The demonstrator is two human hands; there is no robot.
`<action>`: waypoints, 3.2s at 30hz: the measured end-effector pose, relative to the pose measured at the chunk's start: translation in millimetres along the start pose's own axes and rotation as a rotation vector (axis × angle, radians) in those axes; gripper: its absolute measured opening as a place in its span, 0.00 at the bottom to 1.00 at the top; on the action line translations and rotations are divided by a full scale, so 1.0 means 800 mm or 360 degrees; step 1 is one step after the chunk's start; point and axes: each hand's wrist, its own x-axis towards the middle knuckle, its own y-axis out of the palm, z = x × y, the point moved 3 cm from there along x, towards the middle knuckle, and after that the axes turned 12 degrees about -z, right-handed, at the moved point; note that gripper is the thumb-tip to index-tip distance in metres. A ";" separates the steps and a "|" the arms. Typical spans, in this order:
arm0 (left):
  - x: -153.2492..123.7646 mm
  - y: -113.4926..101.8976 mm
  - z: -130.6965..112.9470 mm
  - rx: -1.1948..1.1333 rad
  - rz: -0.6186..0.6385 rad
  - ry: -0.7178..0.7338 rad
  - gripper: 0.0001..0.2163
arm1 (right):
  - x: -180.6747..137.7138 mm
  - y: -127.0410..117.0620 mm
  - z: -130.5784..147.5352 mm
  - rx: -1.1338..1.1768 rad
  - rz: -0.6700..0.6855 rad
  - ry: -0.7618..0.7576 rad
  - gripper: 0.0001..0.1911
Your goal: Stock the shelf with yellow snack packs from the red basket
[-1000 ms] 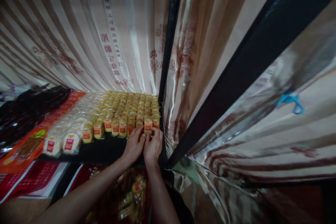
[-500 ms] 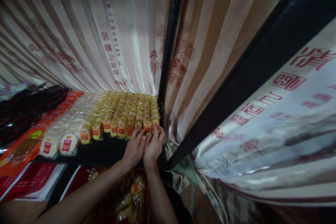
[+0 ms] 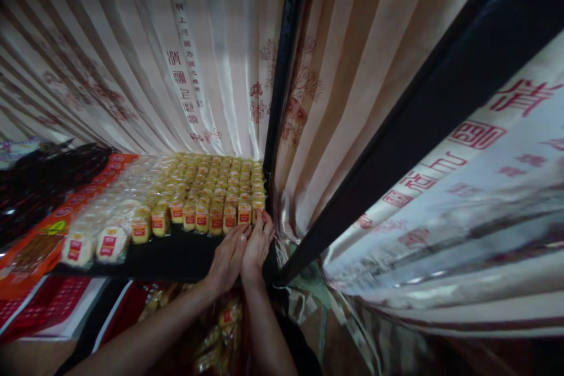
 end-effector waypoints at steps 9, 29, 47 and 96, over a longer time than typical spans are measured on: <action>0.008 0.006 0.004 -0.0127 -0.0024 -0.0100 0.22 | 0.001 0.000 -0.001 -0.0018 -0.0014 -0.0052 0.26; 0.007 0.004 0.012 -0.0182 -0.0087 0.0142 0.21 | -0.001 0.004 0.003 0.0083 -0.0038 0.0037 0.22; -0.002 -0.006 0.005 -0.0110 -0.0248 0.0313 0.18 | -0.005 -0.001 0.010 -0.0078 -0.0003 -0.0143 0.22; 0.003 -0.075 0.004 0.0037 -0.0765 0.0319 0.12 | -0.012 -0.024 0.063 0.0480 -0.0081 -0.0180 0.12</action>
